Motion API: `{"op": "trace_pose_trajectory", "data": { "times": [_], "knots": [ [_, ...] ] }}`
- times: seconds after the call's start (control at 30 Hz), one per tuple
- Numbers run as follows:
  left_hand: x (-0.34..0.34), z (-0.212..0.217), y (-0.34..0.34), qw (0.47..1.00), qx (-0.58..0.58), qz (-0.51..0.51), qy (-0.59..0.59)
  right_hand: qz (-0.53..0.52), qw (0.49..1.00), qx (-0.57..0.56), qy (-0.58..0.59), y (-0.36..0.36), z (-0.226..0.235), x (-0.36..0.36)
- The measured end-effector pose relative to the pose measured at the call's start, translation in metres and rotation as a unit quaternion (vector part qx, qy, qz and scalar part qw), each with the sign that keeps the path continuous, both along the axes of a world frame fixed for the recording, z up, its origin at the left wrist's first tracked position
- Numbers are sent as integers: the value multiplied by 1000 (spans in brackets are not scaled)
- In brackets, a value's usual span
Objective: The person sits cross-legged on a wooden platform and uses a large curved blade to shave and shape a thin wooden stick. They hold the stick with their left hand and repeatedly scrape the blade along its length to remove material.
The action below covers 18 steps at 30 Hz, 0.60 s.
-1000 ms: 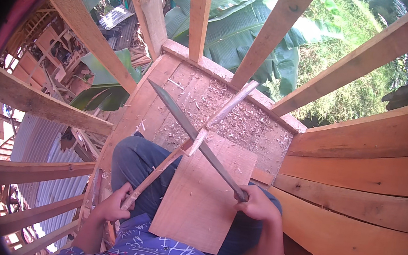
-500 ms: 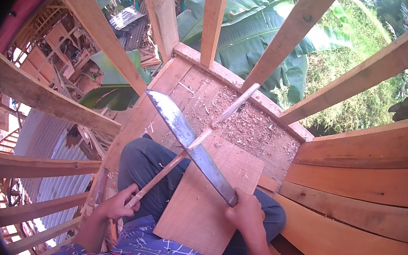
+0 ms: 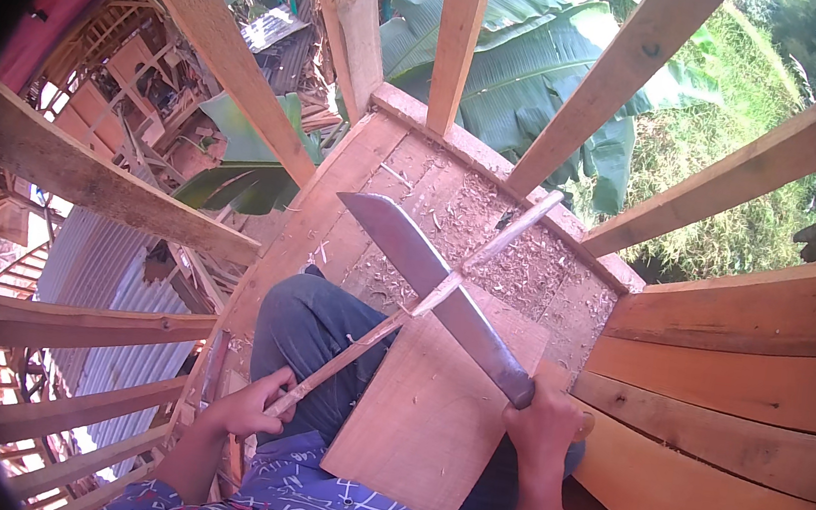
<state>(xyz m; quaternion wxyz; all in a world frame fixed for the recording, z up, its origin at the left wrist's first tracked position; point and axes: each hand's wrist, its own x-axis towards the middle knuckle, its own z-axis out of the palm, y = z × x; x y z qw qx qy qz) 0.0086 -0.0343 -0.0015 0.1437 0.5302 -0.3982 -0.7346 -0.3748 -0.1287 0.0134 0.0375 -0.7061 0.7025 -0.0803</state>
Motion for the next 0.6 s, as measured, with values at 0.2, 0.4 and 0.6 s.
{"op": "trace_pose_trajectory", "data": {
  "times": [0.2, 0.4, 0.6],
  "knots": [
    [-1, 6, 1, 1000, -7, 10, 9, -46, 999, 9, 10, 0, 5, 5],
    [0, 7, -2, 1000, 6, 7, 23, -21, 999, 28, 4, 10, 16, 10],
    [-2, 6, -2, 999, 19, 27, 27, -52, 998, -15, 12, 3, 6, 5]
  ]
}}
